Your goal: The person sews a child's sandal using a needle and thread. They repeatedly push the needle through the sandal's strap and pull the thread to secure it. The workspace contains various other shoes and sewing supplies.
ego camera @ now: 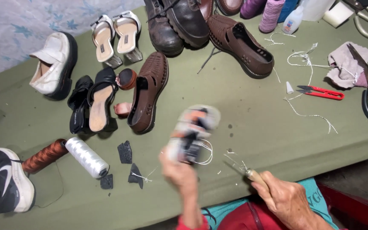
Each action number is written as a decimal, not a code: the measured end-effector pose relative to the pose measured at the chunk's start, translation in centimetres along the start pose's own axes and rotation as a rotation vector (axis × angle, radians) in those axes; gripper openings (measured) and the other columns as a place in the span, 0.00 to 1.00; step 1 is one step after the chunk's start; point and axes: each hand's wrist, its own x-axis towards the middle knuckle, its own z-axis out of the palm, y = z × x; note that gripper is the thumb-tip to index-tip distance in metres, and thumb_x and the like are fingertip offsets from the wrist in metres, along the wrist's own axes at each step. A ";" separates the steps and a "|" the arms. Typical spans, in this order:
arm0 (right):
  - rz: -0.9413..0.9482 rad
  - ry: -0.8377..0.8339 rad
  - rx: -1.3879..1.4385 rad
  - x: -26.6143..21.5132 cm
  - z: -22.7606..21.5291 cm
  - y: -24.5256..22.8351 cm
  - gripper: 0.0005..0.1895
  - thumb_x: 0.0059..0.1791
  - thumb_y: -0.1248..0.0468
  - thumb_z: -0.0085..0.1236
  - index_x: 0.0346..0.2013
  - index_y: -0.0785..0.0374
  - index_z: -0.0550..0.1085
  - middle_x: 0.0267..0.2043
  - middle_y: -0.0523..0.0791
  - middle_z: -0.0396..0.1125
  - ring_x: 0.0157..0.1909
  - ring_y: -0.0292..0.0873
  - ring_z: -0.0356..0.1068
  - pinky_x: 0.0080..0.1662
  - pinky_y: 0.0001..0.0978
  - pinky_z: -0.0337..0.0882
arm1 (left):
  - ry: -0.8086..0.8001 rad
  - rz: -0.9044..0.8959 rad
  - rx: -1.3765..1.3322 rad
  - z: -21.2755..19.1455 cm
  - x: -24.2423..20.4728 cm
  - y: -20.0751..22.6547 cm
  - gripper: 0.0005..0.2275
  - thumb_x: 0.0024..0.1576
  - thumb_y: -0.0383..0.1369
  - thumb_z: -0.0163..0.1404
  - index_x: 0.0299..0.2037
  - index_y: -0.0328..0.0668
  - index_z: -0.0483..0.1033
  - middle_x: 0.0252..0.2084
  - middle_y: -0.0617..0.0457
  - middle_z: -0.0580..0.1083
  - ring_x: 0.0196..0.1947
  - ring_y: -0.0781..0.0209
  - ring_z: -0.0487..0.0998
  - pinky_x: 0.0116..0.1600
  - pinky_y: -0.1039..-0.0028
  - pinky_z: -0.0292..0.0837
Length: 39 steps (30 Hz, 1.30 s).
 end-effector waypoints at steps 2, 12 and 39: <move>0.158 -0.131 0.136 -2.6 1.4 3.1 0.08 0.51 0.50 0.53 0.43 0.41 0.76 0.20 0.36 0.59 0.20 0.41 0.56 0.25 0.36 0.64 | 0.160 0.054 0.453 -3.7 -0.6 -1.2 0.13 0.56 0.33 0.40 0.43 0.41 0.77 0.37 0.45 0.81 0.37 0.49 0.79 0.41 0.65 0.74; -0.181 -0.161 0.518 5.0 -8.0 -3.2 0.25 0.50 0.61 0.52 0.62 0.63 0.69 0.62 0.42 0.73 0.42 0.33 0.86 0.41 0.19 0.86 | 0.022 -0.103 0.110 -3.7 -2.8 -0.8 0.16 0.57 0.35 0.55 0.50 0.32 0.75 0.43 0.45 0.78 0.44 0.59 0.78 0.53 0.72 0.74; 0.190 -0.413 0.362 6.8 -9.9 -0.4 0.22 0.46 0.55 0.59 0.55 0.37 0.79 0.18 0.35 0.72 0.16 0.40 0.59 0.25 0.29 0.66 | -0.199 -0.329 0.151 -2.0 -6.0 1.5 0.21 0.55 0.47 0.55 0.48 0.36 0.75 0.37 0.50 0.77 0.37 0.63 0.76 0.42 0.72 0.75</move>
